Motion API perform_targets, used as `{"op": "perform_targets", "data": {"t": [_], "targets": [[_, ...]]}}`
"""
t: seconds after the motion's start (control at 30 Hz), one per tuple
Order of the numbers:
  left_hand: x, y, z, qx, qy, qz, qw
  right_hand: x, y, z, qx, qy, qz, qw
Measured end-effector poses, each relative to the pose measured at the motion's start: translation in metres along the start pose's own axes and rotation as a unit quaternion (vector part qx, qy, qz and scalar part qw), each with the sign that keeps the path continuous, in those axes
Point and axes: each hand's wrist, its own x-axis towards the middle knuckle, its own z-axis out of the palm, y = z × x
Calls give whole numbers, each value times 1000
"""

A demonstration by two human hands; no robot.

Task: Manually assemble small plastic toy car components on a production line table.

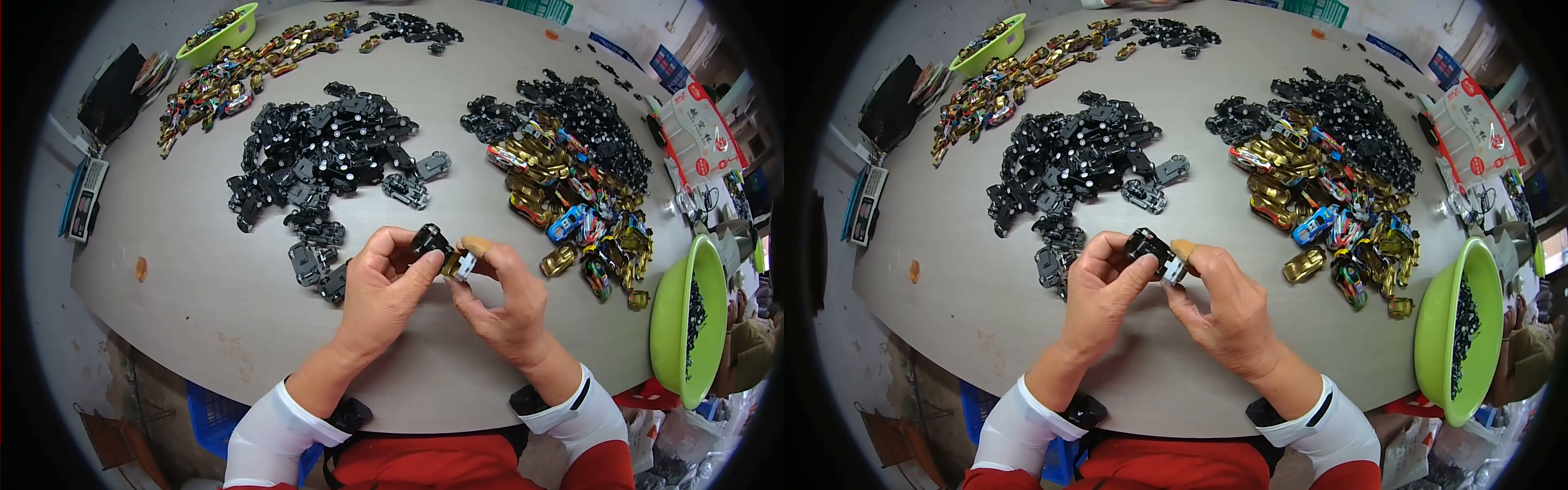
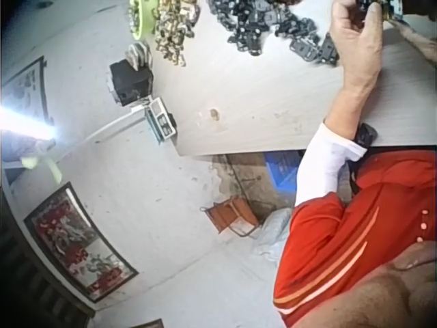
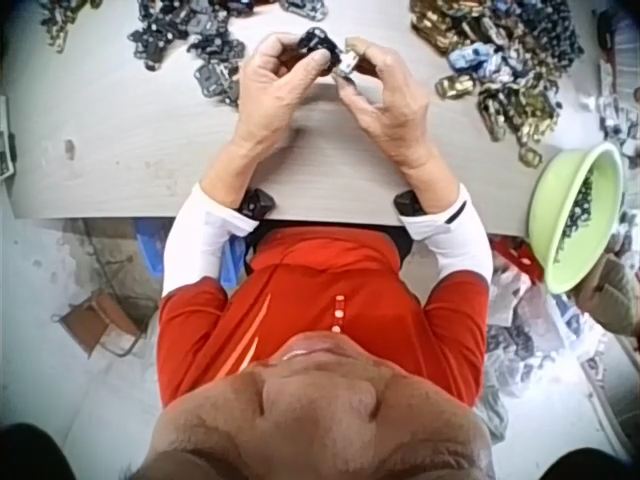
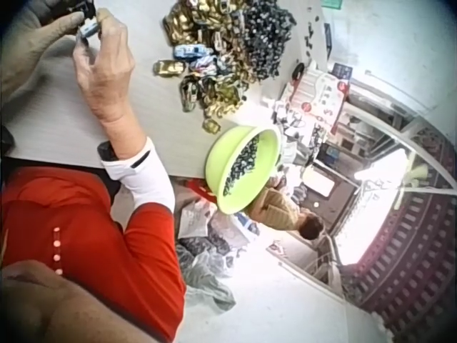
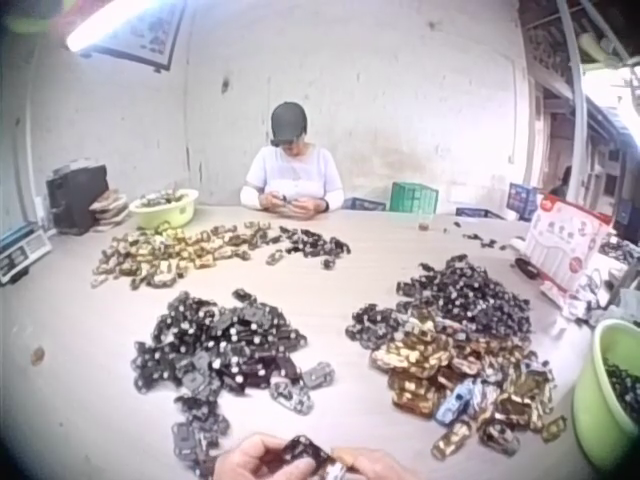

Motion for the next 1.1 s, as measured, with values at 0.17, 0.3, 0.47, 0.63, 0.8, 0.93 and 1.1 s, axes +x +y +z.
{"op": "perform_targets", "data": {"t": [0.17, 0.3, 0.47, 0.63, 0.8, 0.93, 1.1], "targets": [[0, -2, 1, 2, -40, -30, 999, 1, -6, 2, 75, 7, 115, 990], [1, -5, -1, 20, -74, -24, 997, 1, -1, -2, 47, -23, 99, 994], [1, -10, -3, 58, -88, -4, 994, 4, -6, -5, 75, -37, 134, 987], [2, -11, -5, 104, -104, 59, 987, 2, -5, -5, 86, -41, 155, 983], [1, -9, -4, 149, -111, 116, 976, 3, -7, -6, 76, -40, 149, 985], [-2, -8, -3, 133, -108, 131, 977, 4, -9, -7, 70, -30, 117, 990], [0, -6, 0, -9, -48, -76, 996, 8, -9, -7, -64, -58, 3, 996]]}}
